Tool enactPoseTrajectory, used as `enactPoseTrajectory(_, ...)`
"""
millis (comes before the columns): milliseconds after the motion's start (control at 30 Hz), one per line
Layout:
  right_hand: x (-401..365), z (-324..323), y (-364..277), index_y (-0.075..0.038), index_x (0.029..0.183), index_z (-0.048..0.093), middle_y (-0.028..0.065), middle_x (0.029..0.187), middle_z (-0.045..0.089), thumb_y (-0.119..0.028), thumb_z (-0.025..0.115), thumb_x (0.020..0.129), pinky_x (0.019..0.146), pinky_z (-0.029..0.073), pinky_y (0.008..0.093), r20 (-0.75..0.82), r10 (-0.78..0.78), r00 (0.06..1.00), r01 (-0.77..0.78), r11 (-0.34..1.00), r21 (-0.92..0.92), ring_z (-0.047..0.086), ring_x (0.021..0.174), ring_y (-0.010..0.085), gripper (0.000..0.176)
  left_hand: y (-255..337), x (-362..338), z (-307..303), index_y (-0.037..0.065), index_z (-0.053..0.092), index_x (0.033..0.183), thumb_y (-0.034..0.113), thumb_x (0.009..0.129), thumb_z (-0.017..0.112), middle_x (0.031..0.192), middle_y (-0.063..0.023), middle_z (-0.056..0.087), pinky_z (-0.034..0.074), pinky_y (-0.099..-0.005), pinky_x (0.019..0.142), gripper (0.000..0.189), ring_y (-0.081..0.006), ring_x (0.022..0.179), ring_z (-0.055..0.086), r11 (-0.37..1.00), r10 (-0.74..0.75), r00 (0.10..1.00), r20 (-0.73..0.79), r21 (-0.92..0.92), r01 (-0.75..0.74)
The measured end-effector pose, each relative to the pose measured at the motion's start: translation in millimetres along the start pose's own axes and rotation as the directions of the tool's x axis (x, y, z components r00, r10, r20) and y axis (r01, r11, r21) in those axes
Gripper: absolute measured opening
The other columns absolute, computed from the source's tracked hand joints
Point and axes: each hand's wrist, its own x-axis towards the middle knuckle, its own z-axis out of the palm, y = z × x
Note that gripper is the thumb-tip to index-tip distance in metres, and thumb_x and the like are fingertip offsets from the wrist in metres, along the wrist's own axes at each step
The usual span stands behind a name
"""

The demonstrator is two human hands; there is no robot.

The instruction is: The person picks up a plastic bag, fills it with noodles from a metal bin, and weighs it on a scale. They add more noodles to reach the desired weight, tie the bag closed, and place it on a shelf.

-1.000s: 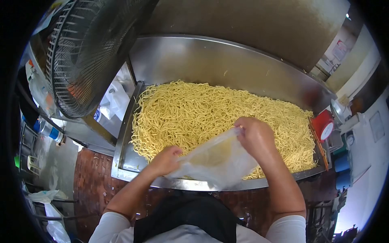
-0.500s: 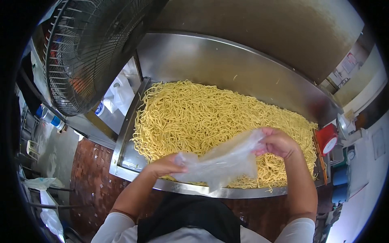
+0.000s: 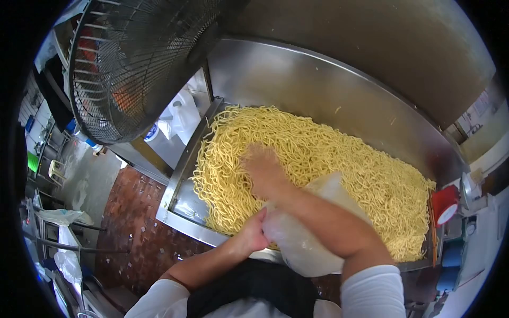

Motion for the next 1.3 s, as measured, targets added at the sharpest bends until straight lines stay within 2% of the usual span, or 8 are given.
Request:
enactPoseTrajectory(100, 36, 50, -37, -0.013, 0.151, 0.022, 0.0216, 0.157, 0.011, -0.033, 0.083, 0.065, 0.117, 0.013, 0.0538, -0.026, -0.252, 0.967, 0.253, 0.967, 0.032, 0.011, 0.145, 0.0419, 0.108, 6, -12, -11, 0.004, 0.056, 0.122, 0.028, 0.101, 0.041, 0.113, -0.011, 0.063, 0.052, -0.0447, 0.089, 0.035, -0.0282, 0.102, 0.062, 0.998, -0.012, 0.983, 0.182, -0.05, 0.022)
enactPoseTrajectory(167, 73, 61, -21, -0.014, 0.152, 0.019, 0.0225, 0.157, 0.009, -0.035, 0.084, 0.065, 0.117, 0.012, 0.0546, -0.009, -0.147, 0.989, 0.147, 0.988, 0.049, 0.009, 0.145, 0.0428, 0.111, -6, 24, -79, 0.005, 0.056, 0.122, 0.028, 0.099, 0.046, 0.119, -0.0134, 0.061, 0.05, -0.0462, 0.093, 0.035, -0.0277, 0.103, 0.062, 0.998, 0.022, 0.914, 0.405, -0.056, 0.001)
enactPoseTrajectory(400, 178, 67, 45, -0.013, 0.144, 0.041, 0.0235, 0.148, 0.032, -0.027, 0.076, 0.07, 0.107, 0.038, 0.0494, 0.127, 0.299, 0.946, -0.325, 0.886, 0.332, 0.037, 0.132, 0.0433, 0.082, 4, -4, -88, 0.006, 0.049, 0.134, 0.026, 0.1, 0.042, 0.128, -0.0103, 0.058, 0.048, -0.0443, 0.096, 0.04, -0.0249, 0.113, 0.058, 0.994, 0.09, 0.995, 0.04, 0.053, -0.092)
enactPoseTrajectory(633, 129, 74, 53, -0.006, 0.118, 0.063, 0.0185, 0.12, 0.062, -0.029, 0.068, 0.078, 0.091, 0.051, 0.0377, 0.214, 0.338, 0.917, -0.399, 0.747, 0.531, 0.059, 0.112, 0.0306, 0.047, 2, -12, -57, 0.006, 0.048, 0.134, 0.036, 0.104, 0.03, 0.128, -0.0108, 0.058, 0.044, -0.046, 0.103, 0.047, -0.0287, 0.12, 0.054, 0.997, 0.075, 0.997, -0.035, -0.003, -0.075)
enactPoseTrajectory(800, 71, 16, 81, 0.0, 0.114, 0.064, 0.0138, 0.108, 0.068, -0.017, 0.071, 0.078, 0.084, 0.051, 0.0363, 0.009, 0.505, 0.863, -0.159, 0.256, 0.954, 0.066, 0.096, 0.0268, 0.04, 4, -3, -27, 0.007, 0.053, 0.129, 0.042, 0.103, 0.029, 0.123, -0.0092, 0.061, 0.048, -0.0441, 0.096, 0.05, -0.0268, 0.114, 0.058, 0.998, 0.053, 0.998, -0.042, 0.027, -0.052)
enactPoseTrajectory(1000, 19, -144, 146, 0.002, 0.118, 0.057, 0.0148, 0.108, 0.065, -0.01, 0.056, 0.09, 0.078, 0.056, 0.0371, -0.193, 0.647, 0.738, 0.343, -0.112, 0.933, 0.066, 0.095, 0.0235, 0.031, 1, 24, -2, 0.011, 0.056, 0.123, 0.047, 0.102, 0.029, 0.113, -0.0065, 0.064, 0.052, -0.0382, 0.077, 0.049, -0.0225, 0.095, 0.061, 0.994, -0.02, 1.0, 0.023, 0.107, 0.018)
enactPoseTrajectory(1133, -38, -237, 150, 0.005, 0.112, 0.057, 0.0167, 0.103, 0.063, -0.009, 0.058, 0.087, 0.072, 0.058, 0.0374, -0.458, 0.645, 0.611, 0.556, 0.061, 0.829, 0.067, 0.086, 0.0249, 0.029, 3, -5, 42, 0.012, 0.055, 0.113, 0.049, 0.102, 0.028, 0.097, -0.0065, 0.066, 0.051, -0.0314, 0.06, 0.048, -0.0211, 0.076, 0.062, 0.991, -0.068, 0.997, 0.021, 0.115, 0.065)
enactPoseTrajectory(1300, -80, -216, 152, 0.003, 0.109, 0.059, 0.014, 0.098, 0.066, 0.0, 0.056, 0.082, 0.072, 0.057, 0.0363, -0.504, 0.646, 0.573, 0.45, 0.266, 0.853, 0.067, 0.086, 0.0236, 0.027, 10, 25, 36, 0.009, 0.055, 0.103, 0.047, 0.102, 0.028, 0.087, -0.0061, 0.066, 0.052, -0.0301, 0.055, 0.047, -0.0199, 0.068, 0.062, 0.997, -0.023, 1.0, -0.018, 0.067, 0.024)
